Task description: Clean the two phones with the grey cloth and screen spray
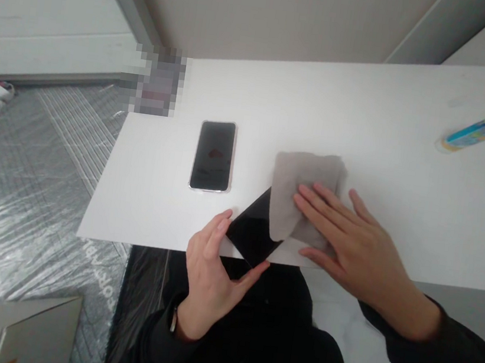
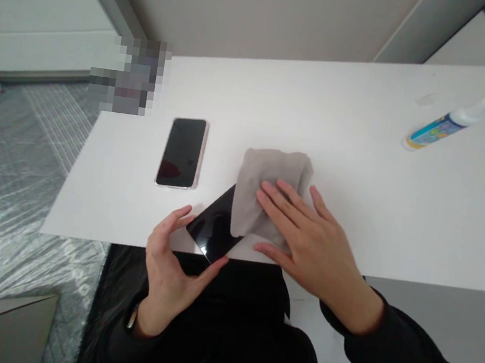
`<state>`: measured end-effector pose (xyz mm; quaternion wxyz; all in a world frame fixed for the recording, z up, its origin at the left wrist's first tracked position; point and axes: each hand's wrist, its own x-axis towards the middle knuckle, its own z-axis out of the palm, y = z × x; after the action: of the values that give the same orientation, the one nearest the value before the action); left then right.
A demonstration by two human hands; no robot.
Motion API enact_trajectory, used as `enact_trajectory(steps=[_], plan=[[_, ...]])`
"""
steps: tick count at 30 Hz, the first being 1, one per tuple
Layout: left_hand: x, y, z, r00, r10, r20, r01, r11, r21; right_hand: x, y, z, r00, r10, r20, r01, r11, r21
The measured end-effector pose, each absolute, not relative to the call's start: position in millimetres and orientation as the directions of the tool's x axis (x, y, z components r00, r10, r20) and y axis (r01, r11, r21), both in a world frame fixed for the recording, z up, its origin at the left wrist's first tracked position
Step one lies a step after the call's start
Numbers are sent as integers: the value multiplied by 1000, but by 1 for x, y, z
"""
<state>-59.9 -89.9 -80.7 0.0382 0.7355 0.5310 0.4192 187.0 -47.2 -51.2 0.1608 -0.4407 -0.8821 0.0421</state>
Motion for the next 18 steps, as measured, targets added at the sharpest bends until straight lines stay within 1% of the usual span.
enact_trajectory(steps=[2, 4, 8, 10, 12, 15, 18], plan=[[-59, -90, -80, 80, 812, 578, 758, -426, 494, 172, -36, -53, -515, 816, 262, 798, 568, -201], [-59, -90, -81, 80, 812, 578, 764, -422, 487, 147, -34, -54, -521, 809, 274, 788, 579, -210], [-60, -92, -88, 73, 779, 622, 774, -437, 457, 113, -59, -52, -659, 710, 247, 653, 703, -280], [-61, -93, -92, 64, 761, 646, 784, -439, 439, 118, -74, -49, -715, 663, 224, 592, 744, -311], [-60, -93, -97, 69, 742, 667, 792, -446, 416, 137, -82, -46, -736, 643, 212, 570, 757, -319], [-59, -89, -100, 87, 700, 709, 797, -476, 372, 173, -76, -42, -677, 706, 208, 650, 706, -282], [-58, -85, -103, 68, 665, 743, 791, -490, 366, 189, -59, -41, -581, 786, 210, 757, 617, -215]])
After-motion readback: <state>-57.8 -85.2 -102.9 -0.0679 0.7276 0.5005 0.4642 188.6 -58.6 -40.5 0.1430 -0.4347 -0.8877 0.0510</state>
